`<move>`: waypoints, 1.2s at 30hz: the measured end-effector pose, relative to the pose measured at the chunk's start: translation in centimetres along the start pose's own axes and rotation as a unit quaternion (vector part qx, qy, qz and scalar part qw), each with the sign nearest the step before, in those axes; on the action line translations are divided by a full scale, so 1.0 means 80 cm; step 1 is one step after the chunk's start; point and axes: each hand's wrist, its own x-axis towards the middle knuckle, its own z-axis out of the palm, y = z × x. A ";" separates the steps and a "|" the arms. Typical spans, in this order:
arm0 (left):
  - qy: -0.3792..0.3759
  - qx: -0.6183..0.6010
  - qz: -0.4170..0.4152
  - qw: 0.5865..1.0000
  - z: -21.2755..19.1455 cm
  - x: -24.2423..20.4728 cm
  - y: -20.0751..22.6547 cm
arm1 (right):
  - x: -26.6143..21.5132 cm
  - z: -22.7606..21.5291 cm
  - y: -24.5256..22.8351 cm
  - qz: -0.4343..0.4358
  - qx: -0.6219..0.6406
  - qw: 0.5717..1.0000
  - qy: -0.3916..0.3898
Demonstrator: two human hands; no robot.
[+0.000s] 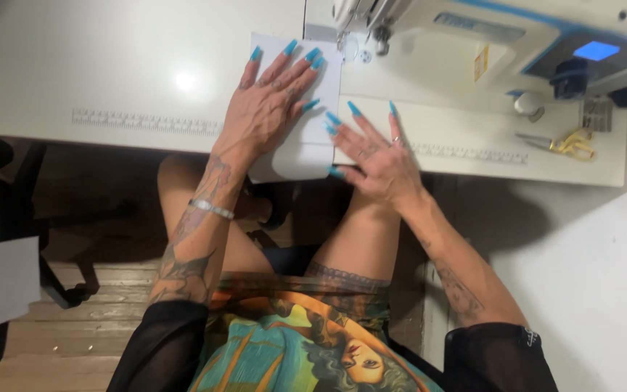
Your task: Mark and trim the edges of a leather piece with grommets using a pen and scissors.
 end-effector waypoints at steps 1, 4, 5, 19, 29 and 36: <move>0.016 0.006 0.012 1.000 0.002 -0.002 0.000 | -0.006 0.004 0.000 0.016 0.051 0.998 0.024; 0.025 0.024 0.010 0.999 0.010 -0.004 0.001 | -0.007 0.000 -0.023 0.119 0.102 0.979 0.129; 0.026 0.022 0.014 0.999 0.006 -0.007 0.005 | -0.009 0.004 -0.034 0.121 0.099 0.979 0.129; -0.014 -0.003 -0.006 1.000 -0.014 -0.009 0.015 | -0.008 0.001 -0.088 0.168 -0.023 0.980 0.099; -0.005 0.009 -0.008 1.000 -0.003 -0.007 0.008 | -0.005 0.004 -0.089 0.188 -0.014 0.975 0.119; 0.022 0.004 0.007 1.000 0.007 0.004 -0.004 | 0.000 0.004 -0.086 0.187 -0.020 0.973 0.130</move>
